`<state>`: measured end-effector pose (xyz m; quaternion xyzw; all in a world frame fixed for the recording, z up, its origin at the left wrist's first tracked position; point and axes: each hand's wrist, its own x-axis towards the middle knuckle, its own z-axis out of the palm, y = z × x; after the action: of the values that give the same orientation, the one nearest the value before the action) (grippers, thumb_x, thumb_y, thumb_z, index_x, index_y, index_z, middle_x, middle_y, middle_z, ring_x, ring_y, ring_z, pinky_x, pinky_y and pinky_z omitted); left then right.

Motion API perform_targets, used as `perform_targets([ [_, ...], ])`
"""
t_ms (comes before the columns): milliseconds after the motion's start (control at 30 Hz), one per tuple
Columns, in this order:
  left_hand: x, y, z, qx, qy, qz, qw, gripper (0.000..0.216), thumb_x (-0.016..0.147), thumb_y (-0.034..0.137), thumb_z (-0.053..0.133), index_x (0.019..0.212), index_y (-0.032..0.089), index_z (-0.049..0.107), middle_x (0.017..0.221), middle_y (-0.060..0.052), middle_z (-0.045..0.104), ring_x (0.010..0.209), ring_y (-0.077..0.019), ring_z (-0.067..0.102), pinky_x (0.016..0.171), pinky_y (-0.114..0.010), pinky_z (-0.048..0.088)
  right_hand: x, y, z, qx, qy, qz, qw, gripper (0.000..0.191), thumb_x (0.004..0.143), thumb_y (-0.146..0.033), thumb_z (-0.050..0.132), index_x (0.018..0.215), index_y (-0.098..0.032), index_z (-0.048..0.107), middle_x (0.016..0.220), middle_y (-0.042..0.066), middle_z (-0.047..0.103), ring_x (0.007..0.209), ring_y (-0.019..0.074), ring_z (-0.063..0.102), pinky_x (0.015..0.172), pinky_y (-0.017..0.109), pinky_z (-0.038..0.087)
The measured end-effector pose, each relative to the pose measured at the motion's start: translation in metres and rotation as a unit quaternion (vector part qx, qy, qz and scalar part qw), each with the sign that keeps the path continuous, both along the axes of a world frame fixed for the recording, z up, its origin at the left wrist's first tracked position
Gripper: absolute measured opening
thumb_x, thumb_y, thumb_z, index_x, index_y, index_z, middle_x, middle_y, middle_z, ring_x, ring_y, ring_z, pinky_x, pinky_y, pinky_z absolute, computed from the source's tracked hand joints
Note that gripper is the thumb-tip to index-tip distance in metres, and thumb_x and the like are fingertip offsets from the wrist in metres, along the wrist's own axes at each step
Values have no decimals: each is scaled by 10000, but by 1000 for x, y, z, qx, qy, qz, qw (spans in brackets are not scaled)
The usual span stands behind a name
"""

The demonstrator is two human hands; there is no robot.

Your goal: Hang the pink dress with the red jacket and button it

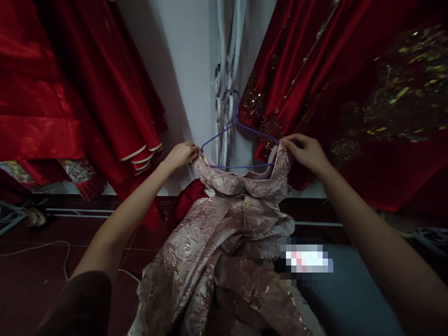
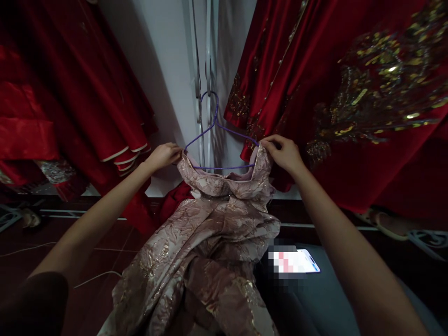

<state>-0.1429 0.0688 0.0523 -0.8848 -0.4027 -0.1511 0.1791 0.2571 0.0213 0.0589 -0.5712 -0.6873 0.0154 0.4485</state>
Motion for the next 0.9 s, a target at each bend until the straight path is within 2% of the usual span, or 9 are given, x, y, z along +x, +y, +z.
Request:
perform_targets([
  [133, -16, 6, -8, 9, -54, 18, 998, 346, 880, 257, 367, 1043, 132, 645, 907, -118, 657, 845, -199, 609, 735, -278, 434, 11, 10, -17, 12, 96, -2, 995, 176, 801, -264, 596, 901, -146, 681, 881, 72, 689, 759, 137, 585, 716, 228, 426],
  [233, -24, 7, -11, -23, -121, -9, 992, 362, 886, 264, 362, 1069, 135, 646, 937, -104, 682, 824, -178, 620, 741, -259, 436, 16, 16, -26, 20, 149, -10, 989, 135, 789, -255, 603, 865, -170, 676, 862, 63, 687, 710, 134, 567, 676, 239, 424],
  [333, -29, 6, -10, -53, -164, -33, 984, 368, 888, 318, 382, 1054, 155, 667, 920, -74, 705, 769, -158, 626, 710, -239, 435, 17, 20, -29, 36, 158, -5, 987, 120, 782, -254, 607, 846, -175, 671, 860, 64, 683, 710, 132, 562, 681, 245, 419],
  [433, -30, 5, -7, -75, -196, -24, 977, 377, 871, 389, 427, 991, 162, 703, 849, -56, 721, 685, -146, 620, 650, -225, 430, 16, 22, -29, 46, 159, 0, 986, 123, 780, -256, 605, 844, -171, 667, 869, 70, 677, 733, 133, 565, 706, 247, 417],
  [533, -28, 4, -10, -94, -245, -30, 964, 373, 843, 433, 483, 977, 173, 714, 847, -45, 728, 688, -152, 633, 630, -218, 436, 13, 24, -31, 49, 159, -7, 986, 107, 780, -243, 600, 835, -171, 657, 869, 69, 666, 744, 131, 559, 718, 240, 413],
  [600, -25, 4, -16, -92, -298, -31, 949, 365, 825, 439, 515, 973, 174, 718, 882, -47, 728, 720, -166, 648, 640, -224, 451, 9, 25, -33, 50, 159, -19, 986, 92, 788, -231, 586, 831, -173, 643, 849, 62, 653, 733, 127, 544, 708, 234, 405],
  [767, -16, 8, -41, -88, -448, -12, 890, 378, 807, 433, 540, 995, 151, 709, 965, -73, 715, 820, -207, 660, 682, -264, 495, 2, 32, -35, 39, 166, -51, 984, 98, 823, -214, 509, 861, -177, 591, 829, 49, 618, 698, 123, 497, 691, 234, 390],
  [900, -21, 13, -66, -71, -491, 46, 867, 355, 820, 384, 515, 1006, 142, 695, 990, -83, 707, 869, -201, 654, 755, -277, 498, 2, 26, -36, 43, 170, -94, 980, 112, 830, -241, 475, 871, -184, 562, 862, 66, 617, 723, 136, 506, 705, 247, 391],
])
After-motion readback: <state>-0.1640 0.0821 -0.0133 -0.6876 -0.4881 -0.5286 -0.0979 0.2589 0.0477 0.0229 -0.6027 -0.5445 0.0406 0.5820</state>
